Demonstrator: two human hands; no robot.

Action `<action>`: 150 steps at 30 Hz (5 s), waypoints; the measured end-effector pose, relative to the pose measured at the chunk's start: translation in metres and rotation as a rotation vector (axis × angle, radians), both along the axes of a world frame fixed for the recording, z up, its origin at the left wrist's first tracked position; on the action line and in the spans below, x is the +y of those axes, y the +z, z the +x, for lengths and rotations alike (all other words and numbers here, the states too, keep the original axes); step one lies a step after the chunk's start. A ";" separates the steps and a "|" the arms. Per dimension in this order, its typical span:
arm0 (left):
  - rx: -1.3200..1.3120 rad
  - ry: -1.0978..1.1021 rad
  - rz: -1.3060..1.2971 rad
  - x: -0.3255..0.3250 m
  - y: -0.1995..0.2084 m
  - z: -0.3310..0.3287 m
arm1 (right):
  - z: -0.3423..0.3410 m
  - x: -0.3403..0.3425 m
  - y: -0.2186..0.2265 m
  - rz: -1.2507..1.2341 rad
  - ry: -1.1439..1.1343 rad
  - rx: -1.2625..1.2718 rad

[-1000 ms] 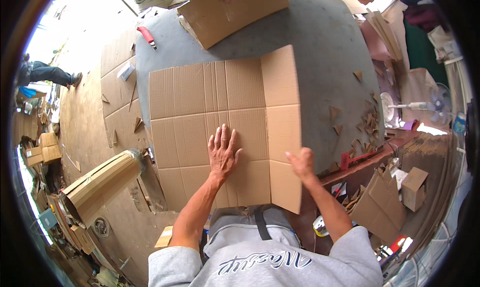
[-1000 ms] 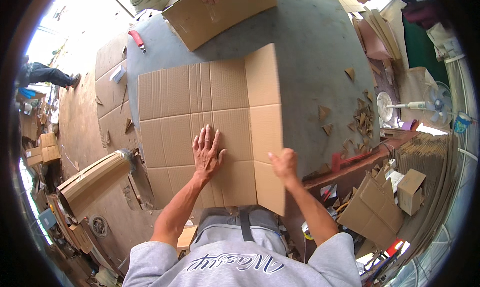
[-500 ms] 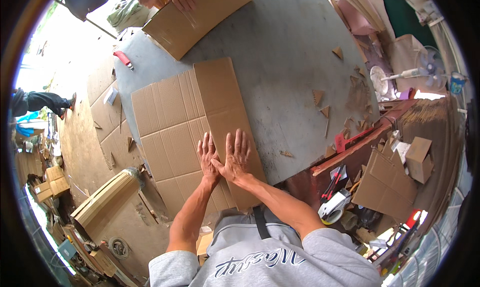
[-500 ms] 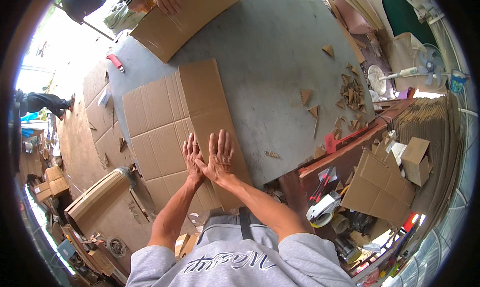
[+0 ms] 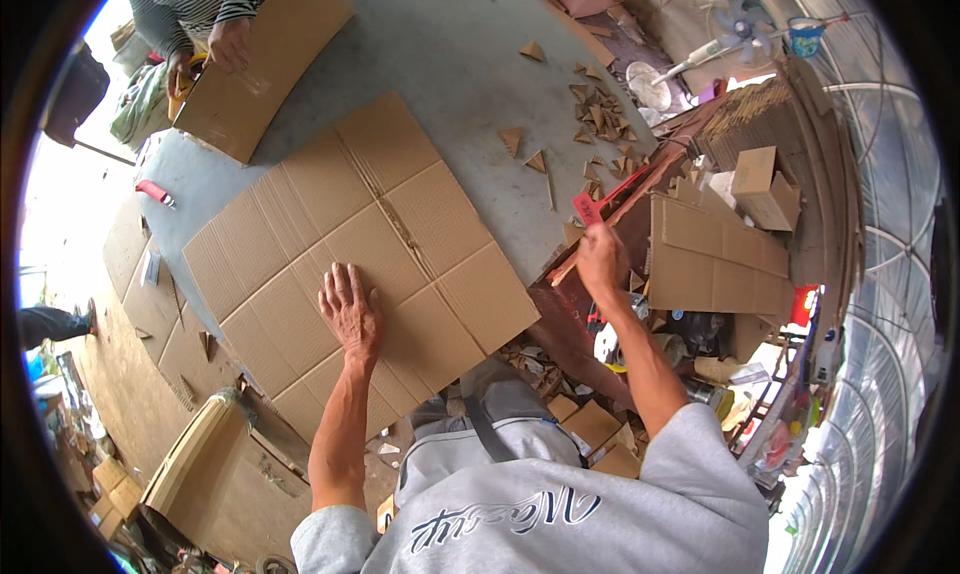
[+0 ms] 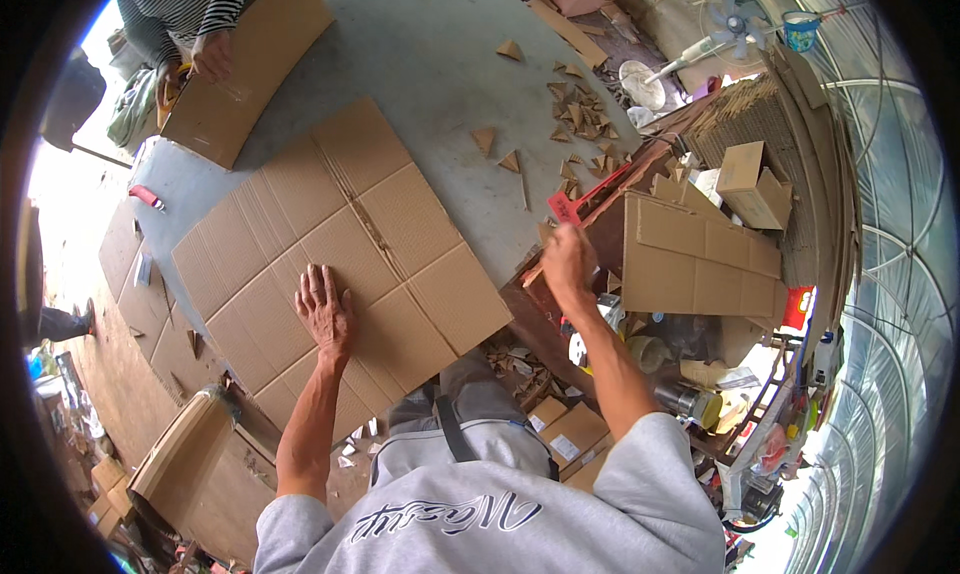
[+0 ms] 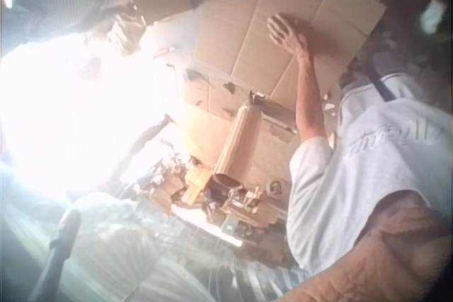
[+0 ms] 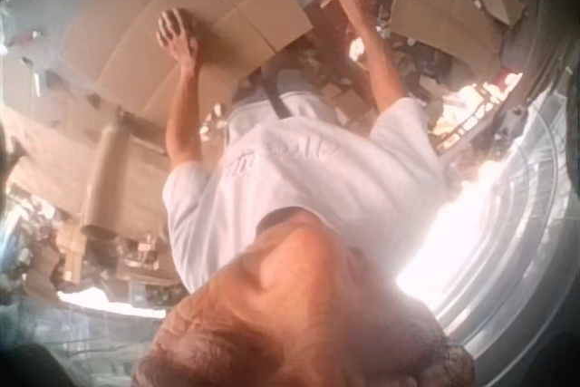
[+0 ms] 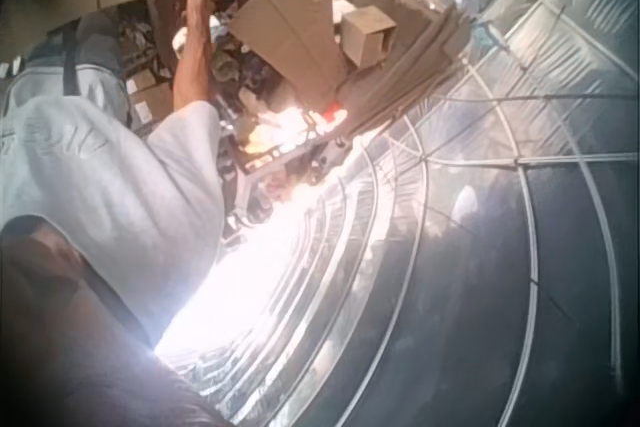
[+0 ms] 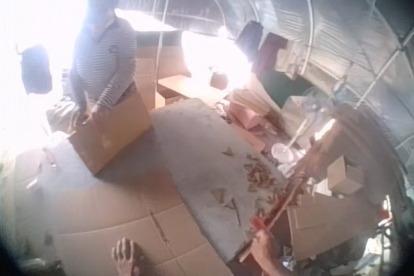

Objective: The person assembles cardboard boxes by cutting flat sheets with a utility knife, folding the panels into shape, and sealing the seams with a tape dispenser. The person repeats this process for multiple boxes, placing finished units aside.

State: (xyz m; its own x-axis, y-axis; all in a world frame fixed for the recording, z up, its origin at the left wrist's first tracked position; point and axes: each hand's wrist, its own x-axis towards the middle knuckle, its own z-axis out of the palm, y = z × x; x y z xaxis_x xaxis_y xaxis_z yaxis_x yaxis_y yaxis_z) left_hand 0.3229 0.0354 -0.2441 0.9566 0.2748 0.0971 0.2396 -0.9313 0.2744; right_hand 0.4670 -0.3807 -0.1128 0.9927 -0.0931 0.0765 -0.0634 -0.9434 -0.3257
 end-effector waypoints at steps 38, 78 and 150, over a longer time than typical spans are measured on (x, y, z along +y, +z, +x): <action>-0.012 -0.046 -0.134 0.068 0.014 0.051 | 0.224 0.400 -0.106 0.166 0.595 0.368; -0.097 -0.027 -0.100 0.064 0.005 0.042 | 0.011 0.250 -0.041 -0.306 0.875 0.365; -0.015 0.018 0.026 0.057 0.002 0.050 | -0.021 0.060 -0.088 0.530 0.029 0.244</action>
